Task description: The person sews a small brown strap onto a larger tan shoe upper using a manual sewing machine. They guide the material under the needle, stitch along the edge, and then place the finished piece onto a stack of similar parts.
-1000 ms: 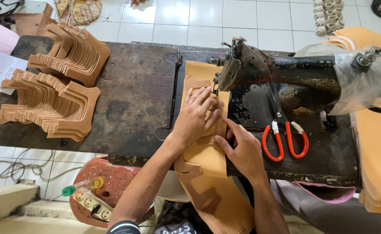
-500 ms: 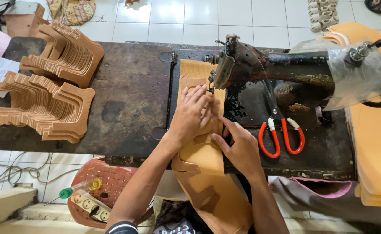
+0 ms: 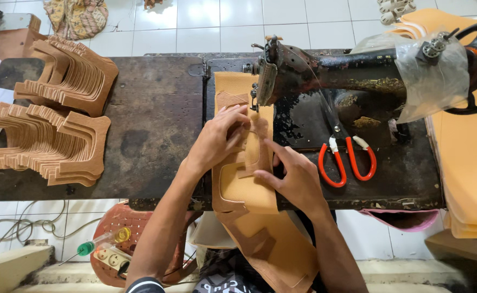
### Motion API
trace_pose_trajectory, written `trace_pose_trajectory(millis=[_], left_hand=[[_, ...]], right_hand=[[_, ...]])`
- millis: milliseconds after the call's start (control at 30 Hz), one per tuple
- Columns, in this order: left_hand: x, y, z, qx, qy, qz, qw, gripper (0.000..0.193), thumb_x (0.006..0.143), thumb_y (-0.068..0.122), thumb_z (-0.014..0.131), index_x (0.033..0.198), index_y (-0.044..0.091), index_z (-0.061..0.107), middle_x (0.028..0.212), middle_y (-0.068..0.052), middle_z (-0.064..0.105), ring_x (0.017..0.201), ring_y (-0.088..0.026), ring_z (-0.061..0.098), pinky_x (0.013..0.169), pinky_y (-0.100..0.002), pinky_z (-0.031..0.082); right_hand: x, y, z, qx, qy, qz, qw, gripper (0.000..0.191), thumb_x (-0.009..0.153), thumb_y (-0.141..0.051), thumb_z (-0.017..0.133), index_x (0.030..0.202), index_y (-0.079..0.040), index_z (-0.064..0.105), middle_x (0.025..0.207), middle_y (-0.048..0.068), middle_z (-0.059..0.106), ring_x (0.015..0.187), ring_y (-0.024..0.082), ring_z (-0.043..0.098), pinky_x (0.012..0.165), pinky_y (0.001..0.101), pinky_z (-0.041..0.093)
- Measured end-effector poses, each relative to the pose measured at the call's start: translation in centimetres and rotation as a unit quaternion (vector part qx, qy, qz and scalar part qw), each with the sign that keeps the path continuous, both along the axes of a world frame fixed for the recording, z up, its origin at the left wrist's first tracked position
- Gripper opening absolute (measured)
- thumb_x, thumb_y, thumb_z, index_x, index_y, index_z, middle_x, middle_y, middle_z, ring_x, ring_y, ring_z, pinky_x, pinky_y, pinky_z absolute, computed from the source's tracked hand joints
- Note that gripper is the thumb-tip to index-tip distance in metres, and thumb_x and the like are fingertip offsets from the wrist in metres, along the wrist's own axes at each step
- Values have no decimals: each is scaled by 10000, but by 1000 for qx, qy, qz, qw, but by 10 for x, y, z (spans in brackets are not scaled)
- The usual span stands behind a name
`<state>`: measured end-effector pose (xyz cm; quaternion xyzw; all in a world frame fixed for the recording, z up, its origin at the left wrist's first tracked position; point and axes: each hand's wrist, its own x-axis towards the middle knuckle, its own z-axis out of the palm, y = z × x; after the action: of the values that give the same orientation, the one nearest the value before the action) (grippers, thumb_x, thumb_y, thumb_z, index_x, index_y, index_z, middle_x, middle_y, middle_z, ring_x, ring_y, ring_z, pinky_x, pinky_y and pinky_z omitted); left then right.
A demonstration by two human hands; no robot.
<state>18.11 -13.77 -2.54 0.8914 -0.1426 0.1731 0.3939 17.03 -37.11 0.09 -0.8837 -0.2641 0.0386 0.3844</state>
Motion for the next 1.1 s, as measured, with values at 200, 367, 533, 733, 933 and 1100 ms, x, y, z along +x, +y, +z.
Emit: trace_pose_trajectory(millis=[200, 367, 533, 733, 933, 1100], left_hand=[[-8, -7, -4, 4, 5, 52, 999, 165, 937, 71, 710, 1100, 49, 696, 1217, -164, 658, 1130, -357, 672, 973, -429, 555], [-8, -9, -2, 0, -24, 35, 999, 158, 937, 62, 711, 1093, 41, 691, 1207, -163, 643, 1119, -364, 671, 936, -428, 567], [-6, -10, -3, 2, -22, 26, 999, 154, 938, 38, 693, 1091, 53, 698, 1189, -164, 632, 1104, -351, 667, 931, -422, 564], [-8, -12, -11, 82, -39, 12, 996, 251, 910, 5, 670, 1149, 78, 693, 1168, -145, 591, 1141, -339, 629, 1047, -467, 523], [-8, -15, -17, 181, -77, 36, 980, 306, 878, 73, 719, 1182, 61, 688, 1226, -140, 609, 1249, -341, 578, 1102, -477, 459], [-15, -25, -18, 277, -40, 55, 959, 428, 864, 72, 674, 1288, 7, 673, 1276, -124, 635, 1261, -304, 571, 1067, -427, 462]], right_hand=[[2, -3, -5, 14, -17, -7, 1000, 582, 856, -372, 806, 1339, -95, 635, 809, 67, 613, 721, 224, 598, 689, 374, 494], [5, -5, -12, 7, 3, -20, 1000, 488, 880, -298, 759, 1321, -114, 660, 792, 56, 632, 658, 222, 592, 659, 371, 494], [7, -8, -16, 16, -12, -13, 1000, 437, 905, -234, 733, 1316, -104, 655, 822, 63, 648, 675, 234, 608, 662, 375, 500], [8, -8, -19, 27, -28, -13, 999, 391, 929, -152, 696, 1317, -106, 663, 845, 70, 663, 680, 240, 620, 663, 376, 505], [9, -8, -20, 29, -17, -14, 999, 402, 916, -161, 718, 1312, -108, 664, 828, 59, 662, 642, 226, 604, 637, 362, 499], [10, -7, -22, 26, -16, -14, 999, 397, 918, -165, 719, 1307, -105, 662, 825, 59, 660, 636, 224, 599, 624, 364, 498]])
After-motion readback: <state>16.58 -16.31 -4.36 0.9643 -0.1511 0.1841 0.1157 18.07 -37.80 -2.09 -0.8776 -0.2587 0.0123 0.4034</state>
